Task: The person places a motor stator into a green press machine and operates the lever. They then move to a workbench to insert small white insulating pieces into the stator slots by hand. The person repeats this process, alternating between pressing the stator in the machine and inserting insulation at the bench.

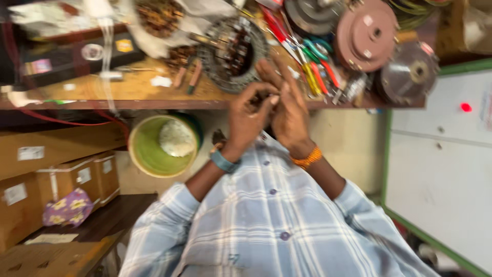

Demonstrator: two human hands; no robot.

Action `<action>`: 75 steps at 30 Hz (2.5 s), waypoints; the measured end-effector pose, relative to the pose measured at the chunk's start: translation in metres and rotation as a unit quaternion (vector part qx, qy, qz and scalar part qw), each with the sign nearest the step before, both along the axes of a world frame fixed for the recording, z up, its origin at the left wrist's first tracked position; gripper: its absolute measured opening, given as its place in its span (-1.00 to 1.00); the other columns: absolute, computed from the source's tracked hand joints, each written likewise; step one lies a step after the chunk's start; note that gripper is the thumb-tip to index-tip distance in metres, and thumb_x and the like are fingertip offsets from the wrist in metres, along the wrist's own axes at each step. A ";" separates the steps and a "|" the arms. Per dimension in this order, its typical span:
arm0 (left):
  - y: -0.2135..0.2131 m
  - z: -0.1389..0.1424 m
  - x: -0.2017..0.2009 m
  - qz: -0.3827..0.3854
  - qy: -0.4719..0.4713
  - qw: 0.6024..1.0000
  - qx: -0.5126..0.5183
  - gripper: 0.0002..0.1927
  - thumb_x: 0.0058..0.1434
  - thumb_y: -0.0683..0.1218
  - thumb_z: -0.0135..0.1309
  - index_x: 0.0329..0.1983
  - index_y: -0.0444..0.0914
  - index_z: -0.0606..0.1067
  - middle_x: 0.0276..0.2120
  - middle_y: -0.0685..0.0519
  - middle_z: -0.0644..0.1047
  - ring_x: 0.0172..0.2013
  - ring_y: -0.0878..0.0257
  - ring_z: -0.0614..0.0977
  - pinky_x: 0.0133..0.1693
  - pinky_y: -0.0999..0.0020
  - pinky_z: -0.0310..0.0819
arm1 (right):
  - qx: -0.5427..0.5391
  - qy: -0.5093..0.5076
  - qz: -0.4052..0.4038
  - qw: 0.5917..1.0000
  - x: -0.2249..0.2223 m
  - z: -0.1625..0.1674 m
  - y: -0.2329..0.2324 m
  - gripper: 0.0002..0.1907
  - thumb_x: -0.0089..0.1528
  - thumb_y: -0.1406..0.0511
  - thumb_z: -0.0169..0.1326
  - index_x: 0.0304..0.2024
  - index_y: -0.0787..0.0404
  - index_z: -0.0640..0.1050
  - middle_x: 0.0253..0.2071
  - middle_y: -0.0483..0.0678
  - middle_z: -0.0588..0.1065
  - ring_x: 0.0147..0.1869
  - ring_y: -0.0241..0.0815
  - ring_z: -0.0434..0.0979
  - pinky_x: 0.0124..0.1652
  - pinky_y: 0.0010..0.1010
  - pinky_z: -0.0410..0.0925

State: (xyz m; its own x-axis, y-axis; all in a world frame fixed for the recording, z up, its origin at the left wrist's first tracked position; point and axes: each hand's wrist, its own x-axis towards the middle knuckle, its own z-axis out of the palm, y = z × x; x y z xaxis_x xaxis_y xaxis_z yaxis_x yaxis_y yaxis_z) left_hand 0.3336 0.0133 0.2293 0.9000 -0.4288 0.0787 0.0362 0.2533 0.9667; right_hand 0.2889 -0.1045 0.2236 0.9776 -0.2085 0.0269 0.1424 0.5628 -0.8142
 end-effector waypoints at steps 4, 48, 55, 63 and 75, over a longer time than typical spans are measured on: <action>0.017 -0.002 0.019 -0.063 0.243 0.948 -0.198 -0.68 0.27 -0.19 0.21 -0.05 -0.08 0.34 -0.26 0.02 0.61 -0.33 0.38 0.61 -0.41 0.53 0.46 | 0.044 -0.040 0.075 0.995 -0.003 -0.003 -0.014 -0.39 0.43 0.02 0.06 0.39 0.21 0.29 0.35 0.13 0.41 0.41 -0.01 0.46 0.22 -0.14 0.46; 0.039 0.011 -0.014 0.101 -0.119 0.984 0.090 -0.84 0.28 -0.15 0.28 -0.34 -0.33 0.57 -0.28 0.03 0.58 -0.33 0.35 0.54 -0.34 0.45 0.35 | -0.463 -0.087 -0.074 0.879 -0.015 0.043 -0.005 -0.88 0.22 0.39 0.30 -0.24 0.34 0.64 -0.14 0.06 0.62 -0.03 -0.16 0.67 -0.04 -0.42 0.53; 0.041 -0.012 0.039 0.232 -0.259 0.907 0.238 -0.67 0.31 -0.17 0.28 0.12 -0.26 0.55 0.06 -0.07 0.46 0.13 0.07 0.52 0.15 0.20 0.49 | -0.368 -0.016 -0.024 0.929 0.060 0.017 -0.013 -0.94 0.25 0.46 0.25 -0.26 0.36 0.60 -0.08 0.01 0.55 -0.06 -0.27 0.60 -0.10 -0.47 0.50; 0.027 -0.025 0.067 0.231 -0.229 0.906 0.270 -0.44 0.20 -0.38 0.16 0.29 -0.29 0.48 -0.04 -0.14 0.42 -0.02 -0.02 0.54 0.07 0.11 0.46 | -0.350 -0.013 -0.054 0.935 0.113 -0.011 0.004 -0.96 0.25 0.52 0.20 -0.25 0.40 0.58 -0.10 0.04 0.57 -0.11 -0.25 0.61 -0.11 -0.46 0.49; 0.038 -0.003 0.084 0.171 -0.247 0.915 0.269 -0.49 0.16 -0.37 0.25 0.21 -0.35 0.48 -0.08 -0.11 0.46 -0.09 -0.01 0.59 -0.03 0.17 0.50 | -0.594 -0.172 -0.145 0.772 0.124 -0.018 -0.002 -0.85 0.28 0.51 0.22 -0.19 0.37 0.47 -0.06 0.07 0.47 -0.06 0.01 0.58 -0.11 -0.26 0.48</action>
